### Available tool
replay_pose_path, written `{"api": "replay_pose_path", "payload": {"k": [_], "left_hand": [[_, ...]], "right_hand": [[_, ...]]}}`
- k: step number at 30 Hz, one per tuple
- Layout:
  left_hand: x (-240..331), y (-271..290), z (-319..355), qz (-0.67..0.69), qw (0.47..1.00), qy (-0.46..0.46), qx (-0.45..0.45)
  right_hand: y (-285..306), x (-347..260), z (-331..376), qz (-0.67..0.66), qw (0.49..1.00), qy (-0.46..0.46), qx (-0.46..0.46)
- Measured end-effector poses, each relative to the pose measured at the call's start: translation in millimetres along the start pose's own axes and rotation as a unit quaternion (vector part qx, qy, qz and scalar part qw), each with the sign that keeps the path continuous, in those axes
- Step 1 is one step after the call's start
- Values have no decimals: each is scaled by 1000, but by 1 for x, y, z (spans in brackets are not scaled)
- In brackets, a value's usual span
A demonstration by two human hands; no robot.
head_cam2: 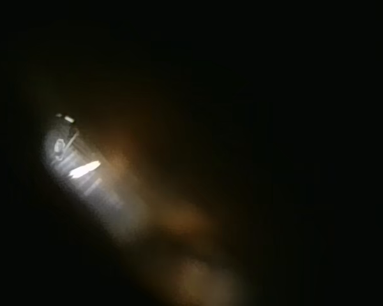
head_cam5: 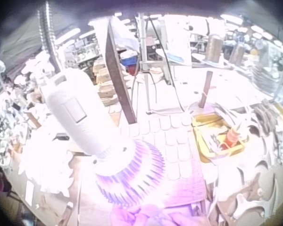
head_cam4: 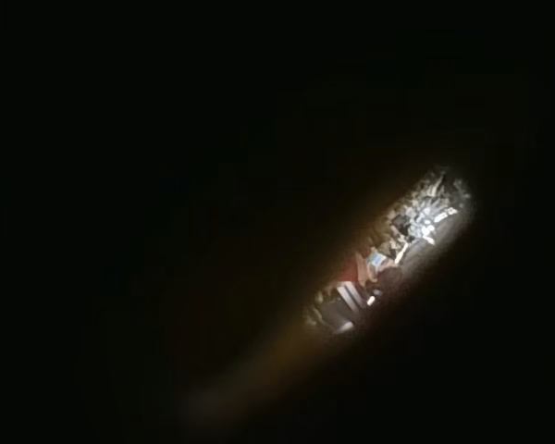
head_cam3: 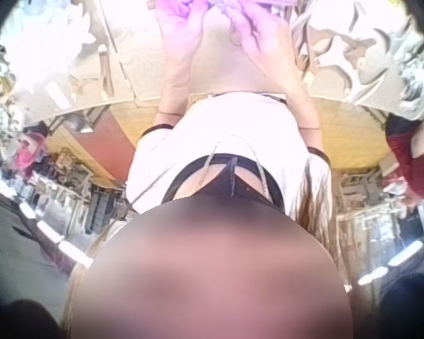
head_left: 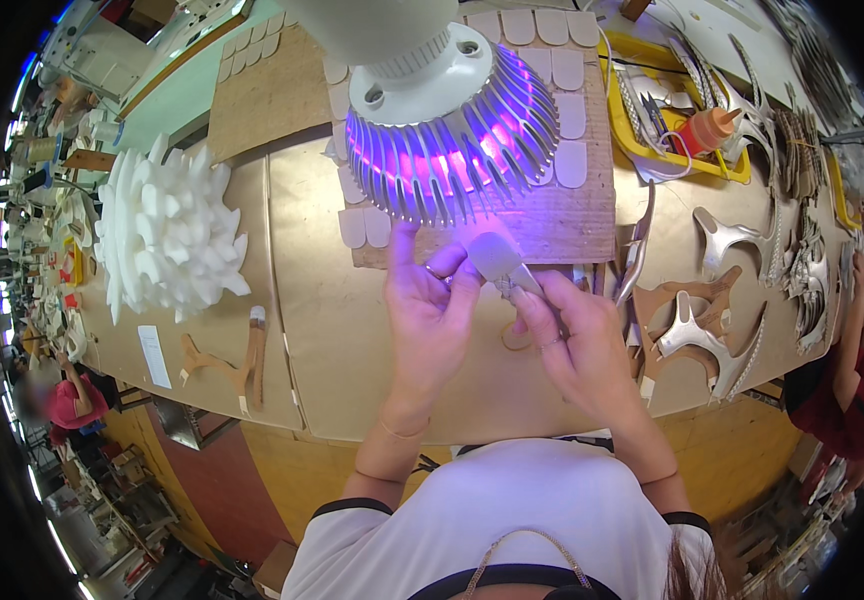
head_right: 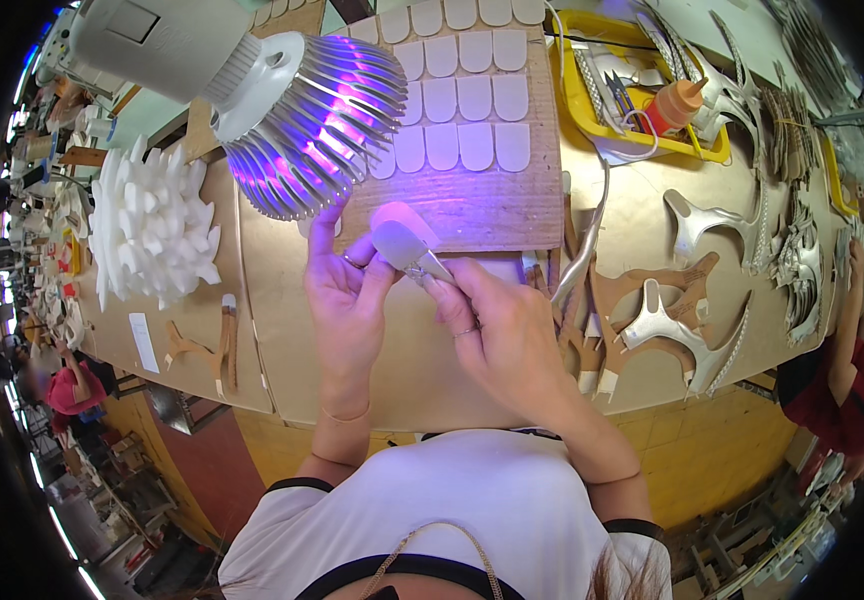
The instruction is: The person repeatedly picks up small white plastic pieces and silver metallic components, aligns them, and places them under a UV lamp to cure adhesive. The person handles the parts one at a time, occasionally using a small brush or tool to adjust placement.
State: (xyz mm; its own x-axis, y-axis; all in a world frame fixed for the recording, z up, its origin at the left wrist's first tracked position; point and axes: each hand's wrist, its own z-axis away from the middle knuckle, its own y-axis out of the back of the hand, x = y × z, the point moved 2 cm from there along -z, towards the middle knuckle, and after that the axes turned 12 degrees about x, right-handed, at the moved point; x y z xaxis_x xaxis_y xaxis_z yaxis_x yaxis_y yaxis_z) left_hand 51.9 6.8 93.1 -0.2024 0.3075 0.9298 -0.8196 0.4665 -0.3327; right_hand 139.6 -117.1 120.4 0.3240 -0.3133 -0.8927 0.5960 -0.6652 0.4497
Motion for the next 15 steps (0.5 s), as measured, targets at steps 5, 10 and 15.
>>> {"api": "replay_pose_path", "payload": {"k": [5,10,15], "left_hand": [[1,-2,6,4,1000,18,-11],[4,-5,7,24,999,16,-20],[6,-6,9,26,999,8,-21]], "right_hand": [[-1,3,-2,-14,1000,-10,-5],[1,4,-1,-19,999,-41,-22],[1,4,0,-29,998,-50,-18]]}}
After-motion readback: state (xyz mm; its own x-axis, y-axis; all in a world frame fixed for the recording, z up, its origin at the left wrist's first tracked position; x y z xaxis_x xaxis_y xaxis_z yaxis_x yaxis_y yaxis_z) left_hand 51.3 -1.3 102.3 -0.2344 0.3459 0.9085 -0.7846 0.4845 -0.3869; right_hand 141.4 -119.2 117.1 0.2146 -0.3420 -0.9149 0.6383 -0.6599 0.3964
